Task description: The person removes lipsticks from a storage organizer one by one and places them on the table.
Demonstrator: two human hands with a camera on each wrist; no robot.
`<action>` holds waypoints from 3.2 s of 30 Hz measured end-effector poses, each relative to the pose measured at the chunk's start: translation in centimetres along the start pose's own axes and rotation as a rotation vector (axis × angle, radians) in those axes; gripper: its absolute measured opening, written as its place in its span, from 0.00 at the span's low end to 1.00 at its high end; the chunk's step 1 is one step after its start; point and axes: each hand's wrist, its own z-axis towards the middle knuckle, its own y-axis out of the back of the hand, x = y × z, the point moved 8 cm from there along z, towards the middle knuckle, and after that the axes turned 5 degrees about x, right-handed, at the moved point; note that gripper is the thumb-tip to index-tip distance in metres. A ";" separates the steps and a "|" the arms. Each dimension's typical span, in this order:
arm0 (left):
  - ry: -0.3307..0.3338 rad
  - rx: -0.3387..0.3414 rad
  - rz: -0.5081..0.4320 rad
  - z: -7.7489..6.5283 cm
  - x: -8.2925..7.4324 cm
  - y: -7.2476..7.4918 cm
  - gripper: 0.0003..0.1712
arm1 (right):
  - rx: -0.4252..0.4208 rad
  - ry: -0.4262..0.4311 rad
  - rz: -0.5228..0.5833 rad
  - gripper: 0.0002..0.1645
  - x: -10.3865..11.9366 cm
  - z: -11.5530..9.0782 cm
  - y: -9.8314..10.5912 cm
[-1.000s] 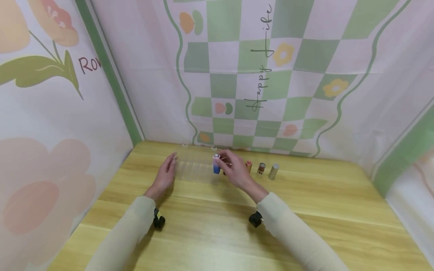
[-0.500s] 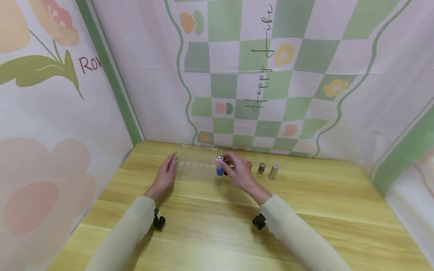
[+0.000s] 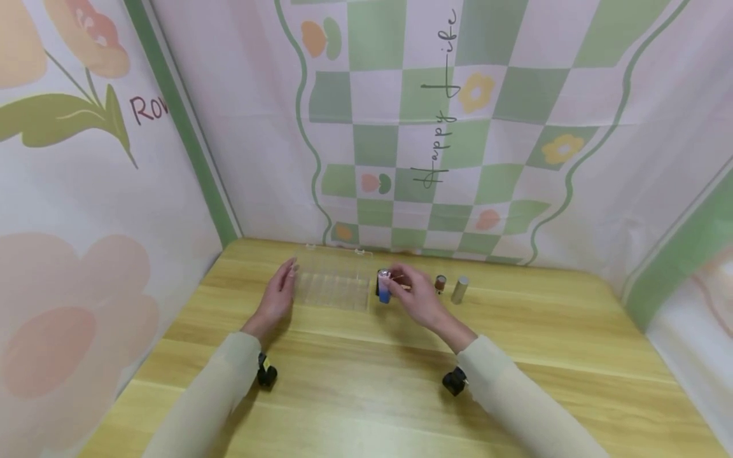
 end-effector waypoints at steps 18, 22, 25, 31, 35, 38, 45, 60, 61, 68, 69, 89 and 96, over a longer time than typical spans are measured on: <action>0.025 -0.010 0.021 -0.2 0.5 0.0 0.32 | -0.014 -0.120 0.015 0.15 -2.0 -2.7 3.4; 0.030 -0.011 0.036 -0.2 0.4 0.0 0.32 | -0.015 -0.125 0.022 0.16 -2.2 -3.1 3.8; 0.034 -0.008 0.035 -0.3 0.3 -0.1 0.32 | -0.008 -0.138 0.022 0.16 -2.4 -3.5 4.0; 0.034 -0.005 0.021 -0.3 0.4 -0.1 0.32 | -0.010 -0.167 0.006 0.16 -2.7 -4.5 4.8; 0.018 -0.004 0.012 -0.1 0.3 -0.1 0.31 | -0.013 -0.179 -0.006 0.17 -3.0 -5.2 5.6; 0.007 -0.005 0.012 0.0 0.1 -0.1 0.31 | -0.016 -0.192 -0.001 0.17 -3.3 -5.7 6.3; 0.004 -0.011 0.025 0.1 0.0 0.1 0.31 | -0.046 -0.224 -0.026 0.20 -4.1 -6.7 8.0; 0.005 -0.007 0.030 0.1 0.1 0.1 0.31 | -0.083 -0.240 -0.068 0.24 -5.7 -8.7 11.0; 0.008 -0.006 0.026 0.1 0.1 0.1 0.30 | -0.086 -0.240 -0.069 0.24 -5.8 -8.8 11.1; 0.014 -0.002 0.040 0.1 0.0 0.1 0.31 | -0.105 -0.258 -0.091 0.25 -6.6 -9.0 11.9; 0.012 -0.006 0.044 0.1 0.0 0.1 0.31 | -0.110 -0.262 -0.094 0.26 -6.7 -9.0 12.1; 0.010 -0.016 0.041 0.2 -0.1 0.1 0.30 | -0.162 -0.305 -0.078 0.30 -8.9 -8.9 14.8; 0.006 -0.024 0.034 0.2 -0.3 0.0 0.30 | -0.156 -0.330 -0.098 0.30 -9.7 -8.6 15.4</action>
